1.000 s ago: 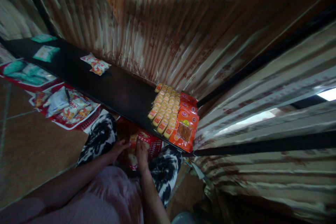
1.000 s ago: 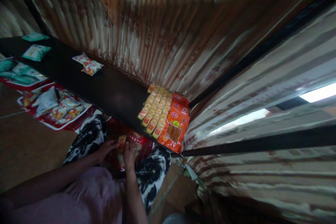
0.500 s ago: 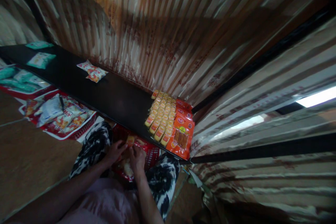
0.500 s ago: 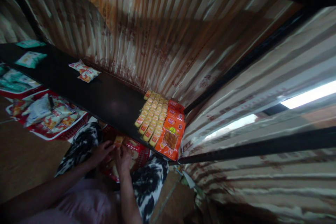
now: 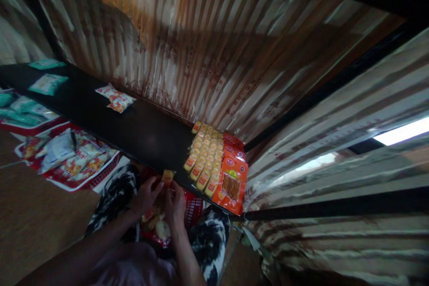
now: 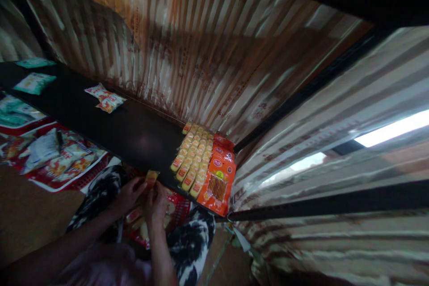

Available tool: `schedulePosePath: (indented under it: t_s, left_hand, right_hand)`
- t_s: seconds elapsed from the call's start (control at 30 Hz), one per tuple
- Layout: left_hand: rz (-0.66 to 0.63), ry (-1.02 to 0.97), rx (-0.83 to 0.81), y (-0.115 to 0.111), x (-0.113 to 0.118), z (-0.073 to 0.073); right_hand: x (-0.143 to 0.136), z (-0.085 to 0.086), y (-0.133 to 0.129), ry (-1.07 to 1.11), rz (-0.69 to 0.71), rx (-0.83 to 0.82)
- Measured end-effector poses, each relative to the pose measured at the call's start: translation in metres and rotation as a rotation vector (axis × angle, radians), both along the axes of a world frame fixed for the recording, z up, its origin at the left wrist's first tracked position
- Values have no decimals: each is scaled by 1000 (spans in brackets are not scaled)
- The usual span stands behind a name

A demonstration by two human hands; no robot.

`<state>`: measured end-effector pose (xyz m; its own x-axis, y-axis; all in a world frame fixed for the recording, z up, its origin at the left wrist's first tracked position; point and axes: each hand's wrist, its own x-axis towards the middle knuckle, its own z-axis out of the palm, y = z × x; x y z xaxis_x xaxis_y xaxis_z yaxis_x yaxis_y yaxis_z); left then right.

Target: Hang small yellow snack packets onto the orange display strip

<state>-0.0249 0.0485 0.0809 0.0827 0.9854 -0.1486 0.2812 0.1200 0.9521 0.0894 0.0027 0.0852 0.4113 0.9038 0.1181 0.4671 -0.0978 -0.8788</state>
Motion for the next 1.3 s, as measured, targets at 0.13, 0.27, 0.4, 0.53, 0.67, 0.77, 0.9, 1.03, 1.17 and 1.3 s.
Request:
schedulePosePath:
  t_s: [0.13,0.27,0.4,0.53,0.67,0.77,0.9,1.03,1.17,1.3]
  left_hand:
    - [-1,-13,50,15,6,9]
    - [-25,4,81,32,12,16]
    - [-58,42,83,53,19,23]
    - [-65,62,54,73,26,29]
    - [-79,58,44,88,31,27]
    - [-113,92,48,98,34,23]
    - [-135,103,79,114,41,19]
    - [-169,168,132,132,51,18]
    - [-195,186,171,149,62,21]
    - [-191,168,215,167,72,24]
  right_hand:
    - [0,8,10,67,-17,6]
    - [0,15,21,105,-33,13]
    - [2,17,36,127,-42,53]
    - [2,9,55,146,-28,82]
    - [1,1,69,149,-41,86]
    - [2,-2,79,175,-36,89]
    - [8,1,93,218,-6,100]
    - [16,10,111,233,-2,102]
    - [24,21,128,215,-13,115]
    - [31,30,143,172,-30,139]
